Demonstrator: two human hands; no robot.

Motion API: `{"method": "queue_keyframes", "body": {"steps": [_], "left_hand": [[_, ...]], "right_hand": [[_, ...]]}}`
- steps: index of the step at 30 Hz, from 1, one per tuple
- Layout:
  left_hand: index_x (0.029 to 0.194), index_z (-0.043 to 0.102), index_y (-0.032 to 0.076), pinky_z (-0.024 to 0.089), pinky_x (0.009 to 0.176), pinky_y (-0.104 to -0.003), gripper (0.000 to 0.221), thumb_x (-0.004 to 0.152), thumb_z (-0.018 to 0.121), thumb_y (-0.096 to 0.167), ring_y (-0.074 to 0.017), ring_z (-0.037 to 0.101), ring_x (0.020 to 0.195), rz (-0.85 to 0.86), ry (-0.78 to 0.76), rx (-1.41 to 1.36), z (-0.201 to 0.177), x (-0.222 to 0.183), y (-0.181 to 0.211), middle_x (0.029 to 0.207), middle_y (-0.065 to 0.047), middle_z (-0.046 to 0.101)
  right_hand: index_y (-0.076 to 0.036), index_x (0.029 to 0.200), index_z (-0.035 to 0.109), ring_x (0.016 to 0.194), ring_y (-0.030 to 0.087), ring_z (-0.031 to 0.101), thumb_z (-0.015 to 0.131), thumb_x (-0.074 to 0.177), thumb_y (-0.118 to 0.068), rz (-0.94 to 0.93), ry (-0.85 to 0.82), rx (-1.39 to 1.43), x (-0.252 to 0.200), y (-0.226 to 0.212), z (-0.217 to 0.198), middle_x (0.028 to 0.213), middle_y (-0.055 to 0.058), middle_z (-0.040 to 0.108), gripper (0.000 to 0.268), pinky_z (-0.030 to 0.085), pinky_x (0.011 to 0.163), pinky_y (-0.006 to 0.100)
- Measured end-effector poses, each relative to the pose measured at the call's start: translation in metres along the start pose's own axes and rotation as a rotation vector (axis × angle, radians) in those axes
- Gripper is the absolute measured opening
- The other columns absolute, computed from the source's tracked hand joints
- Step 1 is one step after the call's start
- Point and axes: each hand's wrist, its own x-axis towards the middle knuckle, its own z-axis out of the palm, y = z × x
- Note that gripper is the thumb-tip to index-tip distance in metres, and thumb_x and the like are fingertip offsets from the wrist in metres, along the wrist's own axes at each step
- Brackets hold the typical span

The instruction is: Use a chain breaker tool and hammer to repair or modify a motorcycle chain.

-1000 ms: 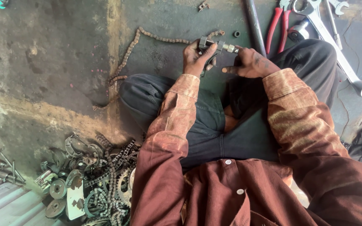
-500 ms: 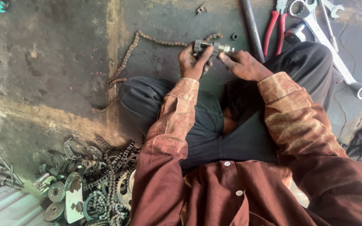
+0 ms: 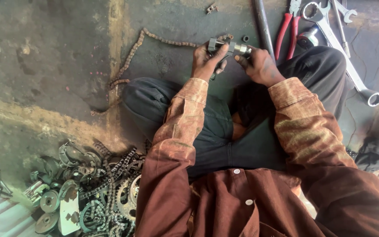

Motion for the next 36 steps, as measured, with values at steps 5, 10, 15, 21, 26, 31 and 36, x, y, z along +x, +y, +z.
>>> {"method": "queue_keyframes", "body": {"steps": [5, 10, 15, 21, 26, 31, 36], "left_hand": [[0.102, 0.071, 0.001, 0.046, 0.041, -0.026, 0.027, 0.092, 0.079, 0.025, -0.0128, 0.064, 0.054, 0.038, -0.005, 0.021, -0.013, 0.003, -0.018, 0.076, -0.005, 0.07], [0.105, 0.071, 0.003, 0.051, 0.049, -0.026, 0.024, 0.093, 0.081, 0.022, -0.0136, 0.068, 0.061, 0.092, -0.096, 0.035, -0.016, 0.005, -0.031, 0.079, -0.005, 0.072], [0.108, 0.072, 0.004, 0.053, 0.055, -0.026, 0.026, 0.092, 0.083, 0.019, -0.0109, 0.067, 0.067, 0.192, -0.185, 0.093, -0.019, 0.007, -0.038, 0.086, -0.005, 0.074], [0.108, 0.073, 0.002, 0.051, 0.056, -0.025, 0.025, 0.092, 0.084, 0.017, -0.0093, 0.063, 0.066, 0.198, -0.169, 0.1, -0.023, 0.008, -0.04, 0.085, -0.004, 0.072], [0.11, 0.072, 0.002, 0.051, 0.055, -0.026, 0.026, 0.091, 0.084, 0.015, -0.0099, 0.063, 0.066, 0.191, -0.159, 0.071, -0.021, 0.009, -0.036, 0.086, -0.003, 0.072], [0.113, 0.071, 0.004, 0.05, 0.053, -0.024, 0.03, 0.089, 0.083, 0.017, -0.01, 0.066, 0.063, 0.156, -0.126, 0.075, -0.006, 0.0, -0.01, 0.084, -0.003, 0.072], [0.111, 0.073, 0.004, 0.047, 0.046, -0.024, 0.027, 0.091, 0.079, 0.021, -0.0089, 0.063, 0.055, -0.022, 0.079, 0.202, -0.01, 0.006, -0.024, 0.073, -0.001, 0.069]], "right_hand": [[0.003, 0.141, 0.046, 0.089, 0.027, 0.073, 0.065, 0.101, -0.021, 0.248, -0.076, 0.761, 0.007, 0.006, 0.0, 0.112, 0.019, 0.072, 0.05, 0.06, 0.078, 0.041], [0.003, 0.144, 0.043, 0.095, 0.025, 0.073, 0.054, 0.106, -0.028, 0.448, -0.066, 1.309, 0.005, 0.004, -0.01, 0.117, 0.014, 0.07, 0.05, 0.063, 0.084, 0.038], [-0.006, 0.131, 0.052, 0.093, 0.023, 0.072, 0.054, 0.102, -0.045, 0.544, -0.145, 1.166, -0.002, -0.049, -0.03, 0.112, 0.007, 0.071, 0.048, 0.059, 0.078, 0.035], [-0.004, 0.116, 0.067, 0.09, 0.021, 0.071, 0.051, 0.105, -0.055, 0.446, -0.337, 1.237, 0.0, -0.033, -0.024, 0.097, 0.01, 0.074, 0.055, 0.057, 0.078, 0.033], [-0.004, 0.116, 0.067, 0.091, 0.021, 0.069, 0.055, 0.106, -0.051, 0.392, -0.318, 1.33, 0.001, -0.006, -0.014, 0.098, 0.009, 0.072, 0.05, 0.057, 0.082, 0.035], [-0.004, 0.113, 0.067, 0.082, 0.019, 0.066, 0.063, 0.104, -0.042, 0.391, -0.234, 1.419, 0.005, -0.014, -0.015, 0.092, 0.006, 0.071, 0.039, 0.058, 0.077, 0.036], [-0.002, 0.113, 0.066, 0.093, 0.014, 0.064, 0.08, 0.094, -0.006, 0.025, 0.112, 0.766, 0.002, -0.011, -0.015, 0.1, 0.003, 0.068, 0.025, 0.054, 0.079, 0.03]]}}
